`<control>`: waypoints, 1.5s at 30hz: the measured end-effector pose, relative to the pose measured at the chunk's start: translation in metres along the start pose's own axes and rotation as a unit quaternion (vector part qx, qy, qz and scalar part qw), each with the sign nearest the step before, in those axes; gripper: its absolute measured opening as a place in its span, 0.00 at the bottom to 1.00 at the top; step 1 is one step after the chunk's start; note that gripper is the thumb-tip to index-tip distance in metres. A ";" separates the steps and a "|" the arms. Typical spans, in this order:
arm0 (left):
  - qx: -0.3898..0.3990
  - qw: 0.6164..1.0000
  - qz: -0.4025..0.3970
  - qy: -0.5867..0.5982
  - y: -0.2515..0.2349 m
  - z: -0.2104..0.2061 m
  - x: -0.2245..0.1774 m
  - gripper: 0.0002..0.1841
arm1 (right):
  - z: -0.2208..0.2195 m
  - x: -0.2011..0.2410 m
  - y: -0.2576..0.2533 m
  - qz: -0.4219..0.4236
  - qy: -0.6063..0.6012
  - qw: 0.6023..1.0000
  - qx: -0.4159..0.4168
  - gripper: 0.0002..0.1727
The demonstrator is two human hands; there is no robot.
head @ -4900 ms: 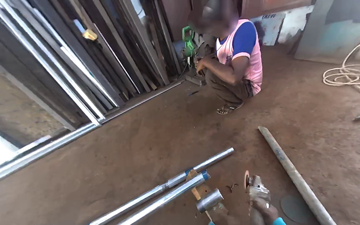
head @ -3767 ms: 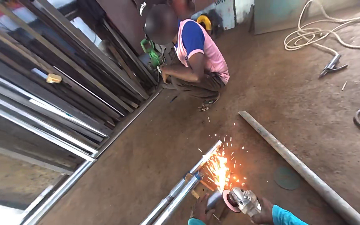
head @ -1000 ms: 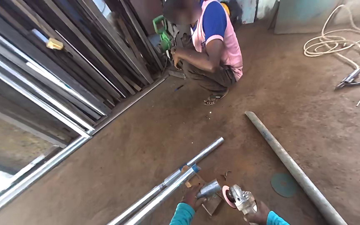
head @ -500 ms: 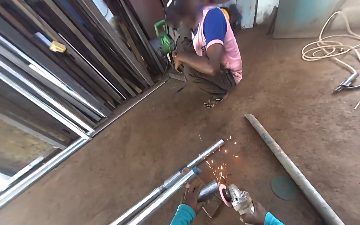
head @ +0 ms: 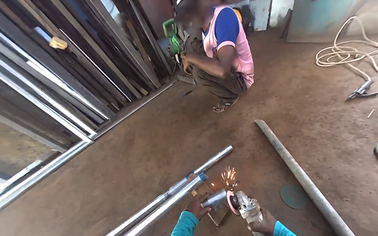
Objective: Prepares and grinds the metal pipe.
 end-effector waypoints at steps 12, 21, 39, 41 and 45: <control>0.029 0.996 0.022 -0.077 -0.005 0.001 -0.006 0.36 | -0.001 -0.015 0.004 -0.030 0.007 0.999 -0.026 0.48; -0.008 0.989 0.075 -0.123 -0.016 -0.008 -0.003 0.44 | -0.002 0.011 -0.007 -0.005 -0.023 1.000 -0.011 0.50; 0.010 0.987 0.096 -0.131 -0.018 -0.001 -0.016 0.41 | -0.005 0.006 -0.005 -0.025 -0.029 0.999 -0.008 0.47; 0.016 0.986 0.093 -0.137 -0.018 0.000 -0.018 0.40 | -0.005 -0.003 -0.005 -0.043 -0.010 0.999 -0.003 0.46; 0.032 0.984 0.100 -0.145 -0.018 0.002 -0.022 0.41 | -0.001 -0.013 -0.007 -0.066 0.017 0.998 -0.017 0.46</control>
Point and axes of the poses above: each hand's wrist, its own y-axis away from the middle knuckle, its own z-axis out of the back of the hand, x = y × z, the point moved 2 cm from there along -y, towards the middle knuckle, and after that the axes turned 5 degrees about z, right-handed, at the moved point
